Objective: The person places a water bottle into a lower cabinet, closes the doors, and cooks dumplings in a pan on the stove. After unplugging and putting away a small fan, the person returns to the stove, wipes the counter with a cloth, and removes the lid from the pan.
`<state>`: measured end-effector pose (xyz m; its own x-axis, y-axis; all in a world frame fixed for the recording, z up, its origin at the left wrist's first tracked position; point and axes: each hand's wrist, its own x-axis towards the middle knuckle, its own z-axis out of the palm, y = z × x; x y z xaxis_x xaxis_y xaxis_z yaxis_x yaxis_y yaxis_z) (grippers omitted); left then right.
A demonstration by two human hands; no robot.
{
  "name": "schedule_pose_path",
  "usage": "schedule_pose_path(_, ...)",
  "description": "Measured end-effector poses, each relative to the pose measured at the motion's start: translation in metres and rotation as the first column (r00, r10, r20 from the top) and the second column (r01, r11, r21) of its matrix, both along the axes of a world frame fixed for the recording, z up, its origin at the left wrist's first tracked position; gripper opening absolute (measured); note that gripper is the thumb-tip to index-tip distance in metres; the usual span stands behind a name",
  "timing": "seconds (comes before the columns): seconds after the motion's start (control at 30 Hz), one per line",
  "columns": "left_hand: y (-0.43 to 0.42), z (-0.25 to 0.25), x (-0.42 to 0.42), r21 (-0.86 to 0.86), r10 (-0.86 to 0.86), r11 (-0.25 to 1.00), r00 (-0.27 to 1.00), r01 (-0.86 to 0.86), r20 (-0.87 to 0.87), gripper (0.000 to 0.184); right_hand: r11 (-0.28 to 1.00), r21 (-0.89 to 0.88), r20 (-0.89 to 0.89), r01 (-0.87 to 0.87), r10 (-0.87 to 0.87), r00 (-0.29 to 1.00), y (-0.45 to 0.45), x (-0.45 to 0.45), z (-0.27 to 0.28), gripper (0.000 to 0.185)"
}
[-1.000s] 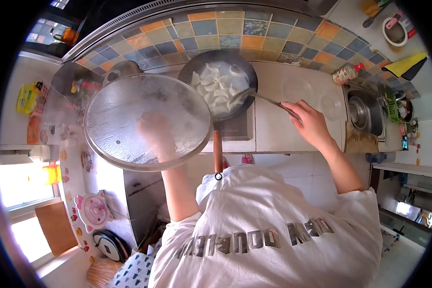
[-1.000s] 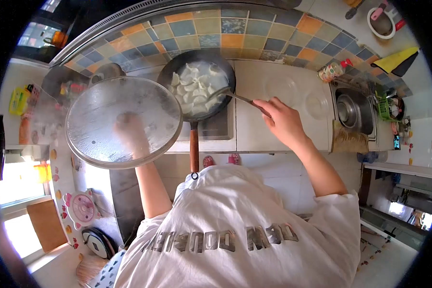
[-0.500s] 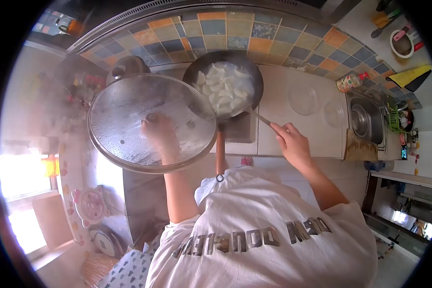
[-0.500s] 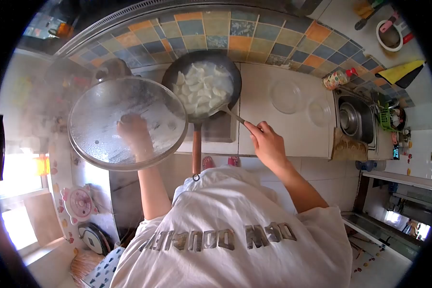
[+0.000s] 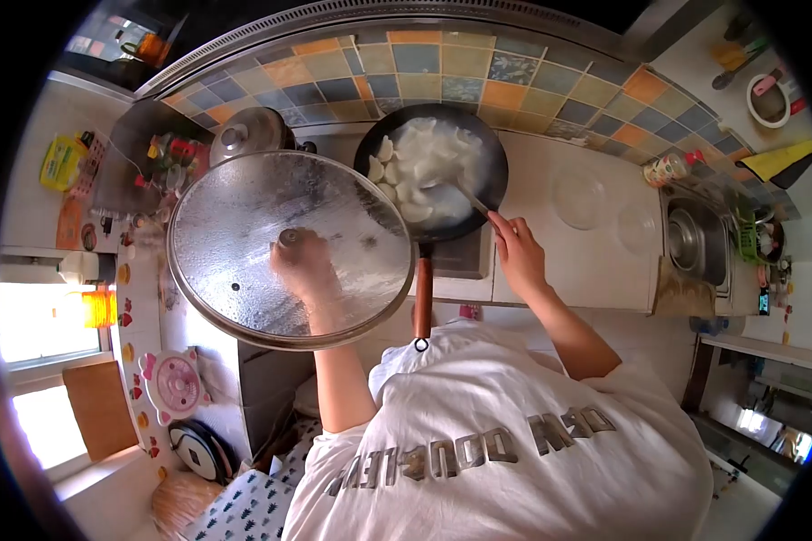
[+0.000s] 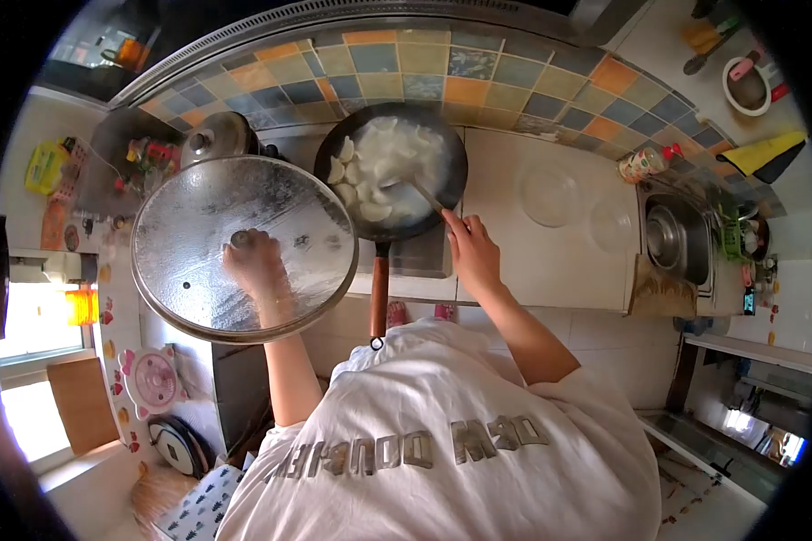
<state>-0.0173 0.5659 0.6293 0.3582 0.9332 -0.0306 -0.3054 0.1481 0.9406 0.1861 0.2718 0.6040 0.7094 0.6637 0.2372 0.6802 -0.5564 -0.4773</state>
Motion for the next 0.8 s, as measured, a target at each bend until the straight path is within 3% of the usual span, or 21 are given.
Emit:
schedule_pose_path(0.07, 0.001, -0.008, -0.005, -0.025, -0.038, 0.999, 0.992, 0.042, 0.121, 0.01, 1.0, 0.0, 0.012, 0.008, -0.008, 1.0, 0.012, 0.006, -0.002, 0.038)
schedule_pose_path(0.1, -0.003, -0.002, -0.002, 0.001, 0.008, 1.0, 0.999, -0.008, 0.039, 0.013, 1.0, 0.005, 0.01, 0.017, -0.017, 1.0, 0.019, 0.008, -0.003, 0.039)
schedule_pose_path(0.17, -0.012, 0.013, 0.003, -0.036, 0.064, 0.997, 0.997, -0.063, 0.04, 0.019, 0.999, 0.031, 0.024, 0.023, -0.024, 0.999, 0.032, 0.016, -0.009, 0.038)
schedule_pose_path(0.23, -0.021, 0.026, 0.008, -0.171, 0.095, 0.983, 0.975, -0.061, 0.201, 0.026, 0.997, 0.073, 0.055, 0.016, -0.02, 0.998, 0.045, 0.023, -0.018, 0.037)
schedule_pose_path(0.33, -0.017, 0.025, 0.004, -0.353, 0.099, 0.935, 0.946, 0.018, 0.309, 0.034, 0.992, 0.123, 0.037, 0.034, -0.039, 0.999, 0.061, 0.031, -0.02, 0.036)
schedule_pose_path(0.43, -0.023, 0.034, 0.007, -0.386, 0.125, 0.922, 0.93, 0.02, 0.345, 0.036, 0.986, 0.165, -0.076, 0.038, -0.025, 0.997, 0.067, 0.037, -0.005, 0.034)
schedule_pose_path(0.63, -0.015, 0.03, 0.009, -0.284, 0.068, 0.959, 0.968, 0.004, 0.242, 0.034, 0.971, 0.238, -0.201, -0.018, 0.067, 0.977, 0.034, 0.043, 0.072, 0.031)
schedule_pose_path(0.73, -0.027, 0.046, 0.017, 0.023, 0.095, 0.995, 0.995, -0.095, -0.003, 0.026, 0.975, 0.22, -0.263, -0.041, 0.1, 0.96, 0.006, 0.03, 0.116, 0.032)
schedule_pose_path(0.8, -0.024, 0.049, 0.016, -0.058, 0.08, 0.995, 0.994, -0.076, 0.07, 0.027, 0.986, 0.165, -0.304, -0.041, 0.09, 0.948, -0.012, 0.018, 0.129, 0.032)
